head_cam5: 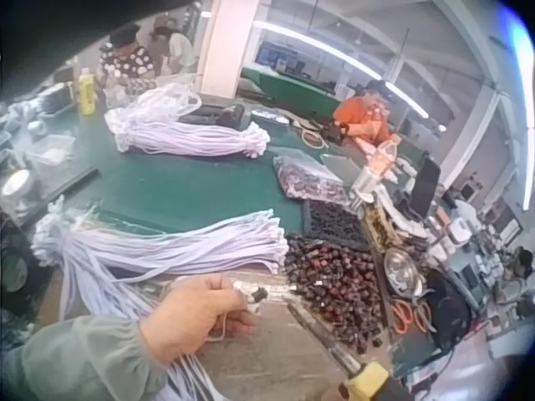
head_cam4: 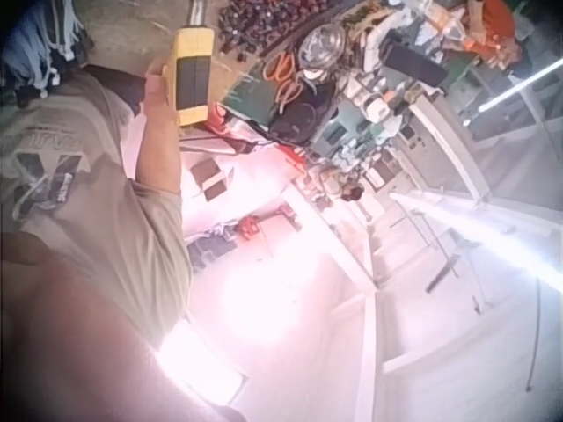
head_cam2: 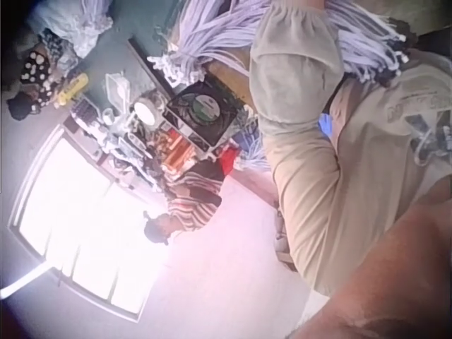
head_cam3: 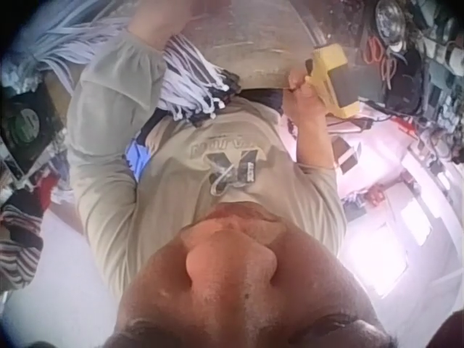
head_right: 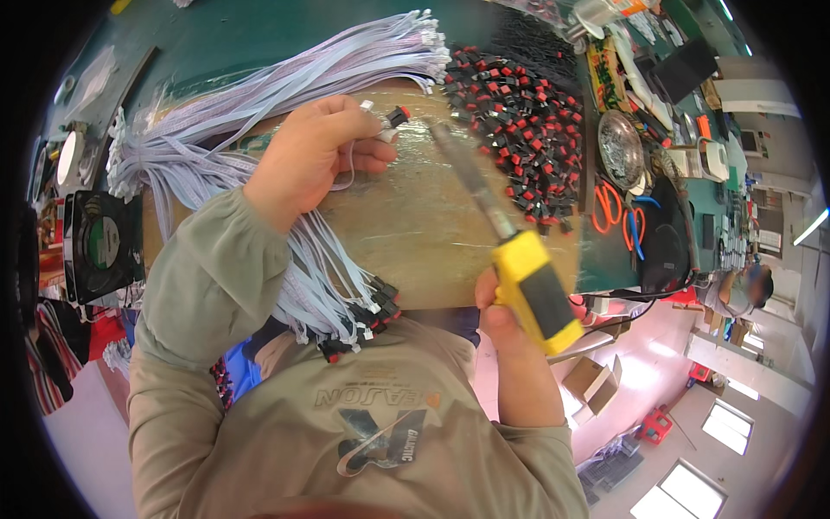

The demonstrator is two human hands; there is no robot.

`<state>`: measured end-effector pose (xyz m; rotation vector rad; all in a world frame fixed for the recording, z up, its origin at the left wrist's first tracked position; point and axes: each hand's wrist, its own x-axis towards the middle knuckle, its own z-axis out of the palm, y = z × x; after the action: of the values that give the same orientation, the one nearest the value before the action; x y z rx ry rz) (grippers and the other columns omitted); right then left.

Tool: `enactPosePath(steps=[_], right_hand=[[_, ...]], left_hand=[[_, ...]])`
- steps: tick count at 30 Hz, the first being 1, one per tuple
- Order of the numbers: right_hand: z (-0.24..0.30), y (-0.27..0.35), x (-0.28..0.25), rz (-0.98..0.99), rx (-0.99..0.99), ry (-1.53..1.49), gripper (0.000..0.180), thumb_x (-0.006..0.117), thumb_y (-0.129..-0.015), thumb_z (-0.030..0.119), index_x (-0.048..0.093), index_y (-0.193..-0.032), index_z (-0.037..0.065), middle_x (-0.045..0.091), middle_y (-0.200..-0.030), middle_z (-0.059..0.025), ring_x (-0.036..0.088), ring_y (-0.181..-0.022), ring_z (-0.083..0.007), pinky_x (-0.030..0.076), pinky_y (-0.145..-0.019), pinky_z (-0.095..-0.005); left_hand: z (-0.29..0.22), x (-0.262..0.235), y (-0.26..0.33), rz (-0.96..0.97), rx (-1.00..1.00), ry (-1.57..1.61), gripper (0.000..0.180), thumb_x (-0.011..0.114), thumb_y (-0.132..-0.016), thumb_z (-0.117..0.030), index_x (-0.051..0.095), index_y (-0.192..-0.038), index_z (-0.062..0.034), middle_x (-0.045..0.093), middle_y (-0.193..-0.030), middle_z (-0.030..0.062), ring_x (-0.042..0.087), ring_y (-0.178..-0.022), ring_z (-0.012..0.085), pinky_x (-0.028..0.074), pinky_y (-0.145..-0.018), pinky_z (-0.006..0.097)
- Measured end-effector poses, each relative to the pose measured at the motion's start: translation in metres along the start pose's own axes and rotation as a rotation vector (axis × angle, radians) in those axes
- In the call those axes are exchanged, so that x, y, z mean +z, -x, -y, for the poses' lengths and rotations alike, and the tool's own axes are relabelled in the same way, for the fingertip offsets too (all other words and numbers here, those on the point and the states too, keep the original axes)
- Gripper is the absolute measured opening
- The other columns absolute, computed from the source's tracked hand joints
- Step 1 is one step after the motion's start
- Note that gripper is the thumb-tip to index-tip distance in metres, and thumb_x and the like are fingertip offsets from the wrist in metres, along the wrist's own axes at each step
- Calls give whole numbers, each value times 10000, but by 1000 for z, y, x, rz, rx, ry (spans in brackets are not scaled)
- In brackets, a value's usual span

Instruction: The person assembles wire harnesses by attaching connectors to the wires, then uses a hot air tool to seal the components.

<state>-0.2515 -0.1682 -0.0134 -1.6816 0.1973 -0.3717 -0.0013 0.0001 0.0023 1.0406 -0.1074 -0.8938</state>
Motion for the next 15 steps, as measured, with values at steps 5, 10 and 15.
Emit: enactPosePath(steps=[5, 10, 15], right_hand=[[10, -26, -30, -574, -89, -278, 539, 646, -846, 481, 502, -1146, 57, 535, -793, -48, 510, -660, -164, 407, -580, -288], [6, -48, -105, -1031, 203, -307, 383, 580, -935, 387, 522, -1065, 31, 567, -832, -78, 551, -693, -173, 484, -622, -303], [-8, -39, -152, -978, 344, -424, 393, 624, -910, 366, 527, -1085, 27, 595, -849, -102, 575, -709, -196, 507, -646, -325]], left_hand=[[-3, 0, 5, -25, 1, -57, 105, 600, -845, -101, 557, -844, -5, 640, -848, 113, 650, -749, 182, 532, -680, 283], [-6, -3, 5, -57, -8, -108, 106, 589, -845, -86, 534, -805, -4, 641, -852, 130, 649, -730, 192, 535, -671, 300], [-7, 4, 5, -63, -9, -147, 117, 591, -843, -83, 521, -774, -20, 650, -832, 135, 653, -714, 192, 533, -649, 294]])
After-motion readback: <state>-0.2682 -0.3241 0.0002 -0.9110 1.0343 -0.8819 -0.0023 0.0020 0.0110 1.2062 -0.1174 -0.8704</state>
